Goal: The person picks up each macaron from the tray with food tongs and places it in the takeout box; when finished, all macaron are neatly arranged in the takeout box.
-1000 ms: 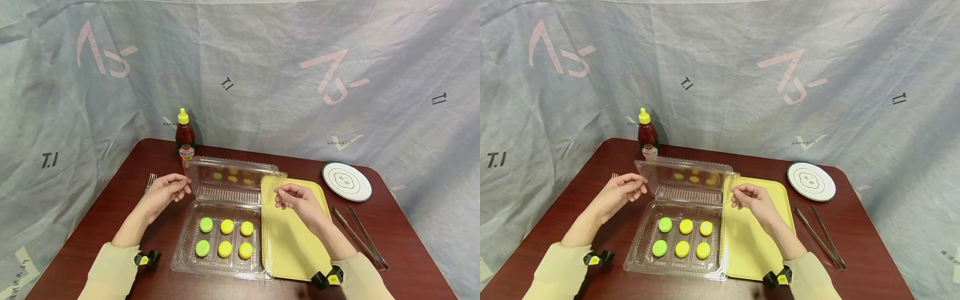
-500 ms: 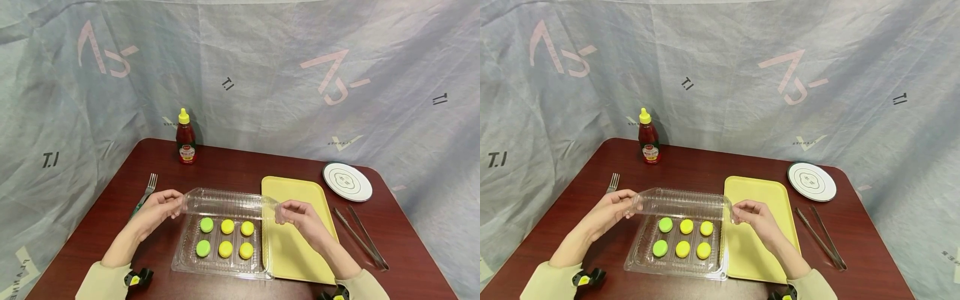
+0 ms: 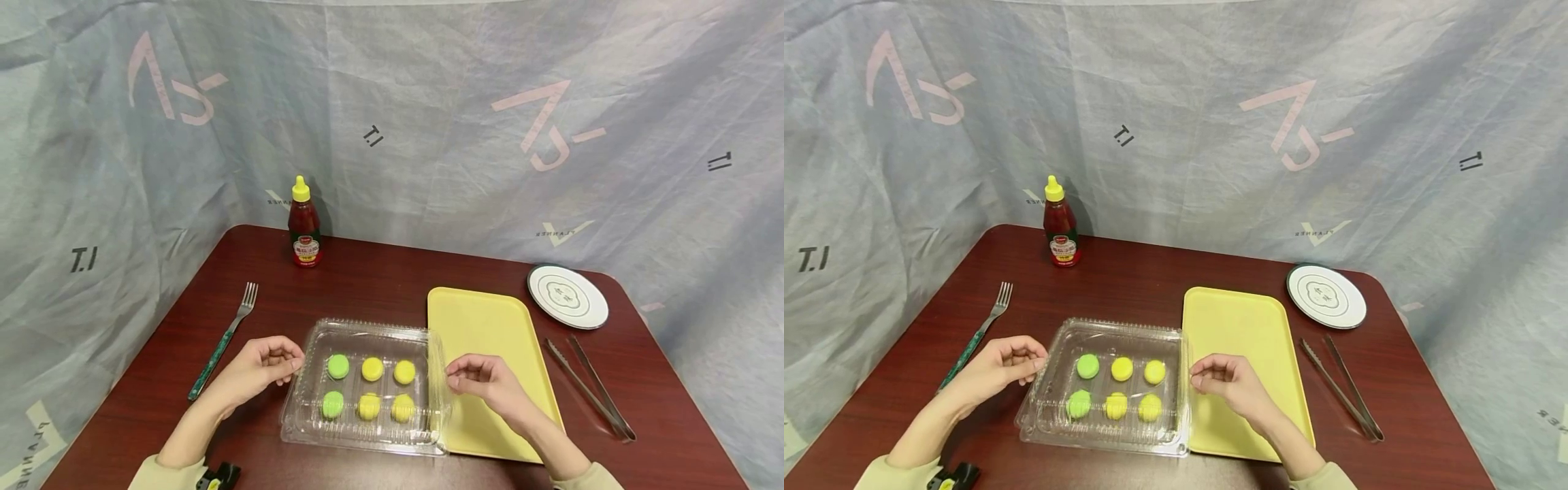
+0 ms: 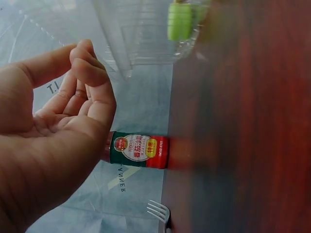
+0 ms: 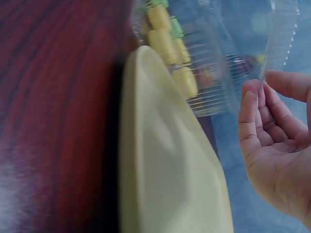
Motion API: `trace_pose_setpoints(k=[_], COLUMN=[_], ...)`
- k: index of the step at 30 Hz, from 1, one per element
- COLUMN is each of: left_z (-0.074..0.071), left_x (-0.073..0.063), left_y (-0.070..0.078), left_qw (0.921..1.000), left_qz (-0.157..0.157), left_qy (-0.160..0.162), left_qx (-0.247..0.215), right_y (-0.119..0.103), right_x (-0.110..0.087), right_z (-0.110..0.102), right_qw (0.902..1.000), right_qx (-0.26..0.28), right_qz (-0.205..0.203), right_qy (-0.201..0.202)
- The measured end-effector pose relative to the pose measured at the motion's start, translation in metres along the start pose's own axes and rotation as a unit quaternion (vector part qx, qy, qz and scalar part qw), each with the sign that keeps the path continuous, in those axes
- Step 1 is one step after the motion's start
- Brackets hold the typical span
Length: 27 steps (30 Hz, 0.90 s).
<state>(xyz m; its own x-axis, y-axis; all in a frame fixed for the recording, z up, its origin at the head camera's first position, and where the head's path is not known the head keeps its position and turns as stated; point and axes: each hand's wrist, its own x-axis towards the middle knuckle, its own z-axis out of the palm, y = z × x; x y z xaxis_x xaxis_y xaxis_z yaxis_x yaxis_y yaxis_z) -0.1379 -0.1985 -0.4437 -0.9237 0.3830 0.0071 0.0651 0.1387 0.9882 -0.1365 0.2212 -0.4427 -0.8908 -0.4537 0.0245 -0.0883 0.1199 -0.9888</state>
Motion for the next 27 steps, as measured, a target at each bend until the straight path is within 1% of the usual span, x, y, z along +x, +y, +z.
trace_pose_setpoints(k=[4, 7, 10, 15, 18, 21, 23, 25, 27], left_z=[0.004, 0.007, 0.008, 0.011, 0.013, 0.015, 0.015, 0.015, 0.014], left_x=[-0.002, -0.003, -0.003, -0.005, -0.007, -0.01, -0.012, -0.015, -0.019], left_y=[-0.005, -0.007, -0.009, -0.01, -0.009, -0.009, -0.008, -0.006, -0.004], left_qw=[0.9992, 0.9968, 0.9941, 0.9928, 0.9906, 0.9875, 0.9861, 0.9869, 0.9889], left_qz=[0.01, 0.02, 0.027, 0.022, 0.024, 0.027, 0.025, 0.018, 0.006], left_qy=[0.017, 0.037, 0.053, 0.066, 0.077, 0.084, 0.079, 0.064, 0.038], left_qx=[0.035, 0.068, 0.091, 0.098, 0.11, 0.131, 0.144, 0.147, 0.143], right_y=[0.007, 0.01, 0.013, 0.018, 0.02, 0.02, 0.019, 0.017, 0.016], right_x=[-0.002, -0.002, -0.002, -0.003, -0.005, -0.008, -0.011, -0.015, -0.018], right_z=[0.003, 0.006, 0.009, 0.011, 0.013, 0.019, 0.023, 0.027, 0.03], right_qw=[0.9998, 0.999, 0.9982, 0.9971, 0.9938, 0.9845, 0.9739, 0.9626, 0.9543], right_qx=[-0.021, -0.044, -0.059, -0.072, -0.095, -0.145, -0.186, -0.221, -0.242], right_qz=[-0.001, -0.002, -0.003, -0.018, -0.048, -0.086, -0.113, -0.135, -0.154], right_qy=[-0.003, 0.003, 0.009, 0.018, 0.029, 0.049, 0.066, 0.079, 0.082])
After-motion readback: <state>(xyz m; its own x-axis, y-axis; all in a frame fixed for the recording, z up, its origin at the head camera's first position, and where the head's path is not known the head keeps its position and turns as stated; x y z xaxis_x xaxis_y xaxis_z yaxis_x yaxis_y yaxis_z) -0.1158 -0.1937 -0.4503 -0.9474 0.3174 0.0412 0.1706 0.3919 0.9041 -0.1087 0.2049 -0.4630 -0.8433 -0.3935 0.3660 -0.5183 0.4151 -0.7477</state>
